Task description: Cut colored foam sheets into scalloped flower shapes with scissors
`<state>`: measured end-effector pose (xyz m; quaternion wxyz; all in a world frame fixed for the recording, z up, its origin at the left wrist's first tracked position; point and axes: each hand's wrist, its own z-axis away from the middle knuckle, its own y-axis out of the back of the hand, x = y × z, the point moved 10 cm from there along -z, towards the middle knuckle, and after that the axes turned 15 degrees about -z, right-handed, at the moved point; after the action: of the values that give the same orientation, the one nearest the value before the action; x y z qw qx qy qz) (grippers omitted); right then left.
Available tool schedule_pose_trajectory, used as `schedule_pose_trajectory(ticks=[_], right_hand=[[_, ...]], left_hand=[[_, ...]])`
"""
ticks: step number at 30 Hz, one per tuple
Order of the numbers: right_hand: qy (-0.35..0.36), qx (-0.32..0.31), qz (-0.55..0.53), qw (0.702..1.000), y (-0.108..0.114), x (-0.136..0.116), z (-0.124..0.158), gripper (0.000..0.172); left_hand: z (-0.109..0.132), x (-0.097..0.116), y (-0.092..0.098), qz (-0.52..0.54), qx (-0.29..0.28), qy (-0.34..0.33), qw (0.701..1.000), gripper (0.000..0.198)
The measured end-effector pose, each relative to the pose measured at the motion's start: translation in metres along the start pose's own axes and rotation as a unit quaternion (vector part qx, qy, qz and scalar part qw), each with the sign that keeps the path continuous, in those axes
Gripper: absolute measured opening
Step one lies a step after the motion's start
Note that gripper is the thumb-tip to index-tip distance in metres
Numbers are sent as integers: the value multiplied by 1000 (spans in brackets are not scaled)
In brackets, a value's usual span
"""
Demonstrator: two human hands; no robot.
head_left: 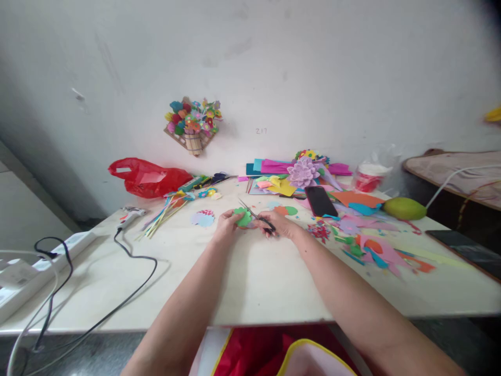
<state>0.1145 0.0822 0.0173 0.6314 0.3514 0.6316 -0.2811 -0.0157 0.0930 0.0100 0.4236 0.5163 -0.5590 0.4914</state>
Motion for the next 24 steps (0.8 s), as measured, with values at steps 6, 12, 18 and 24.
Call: schedule_pose_trajectory(ticks=[6,12,18,24], right_hand=[[-6,8,1,1000,0,-2,1,33],[-10,17,6,1000,0,-5,4,32],[-16,25,2,1000,1,-3,3,31],[-11,25,-2,1000,3,-1,1,28]], left_hand=[[0,0,0,2,3,2,1000,23],[1,1,-2,-1,-2,2,1000,24],[2,2,-3,-1,-3,4,1000,27],[1,2,-3,2,0,3,1000,28]])
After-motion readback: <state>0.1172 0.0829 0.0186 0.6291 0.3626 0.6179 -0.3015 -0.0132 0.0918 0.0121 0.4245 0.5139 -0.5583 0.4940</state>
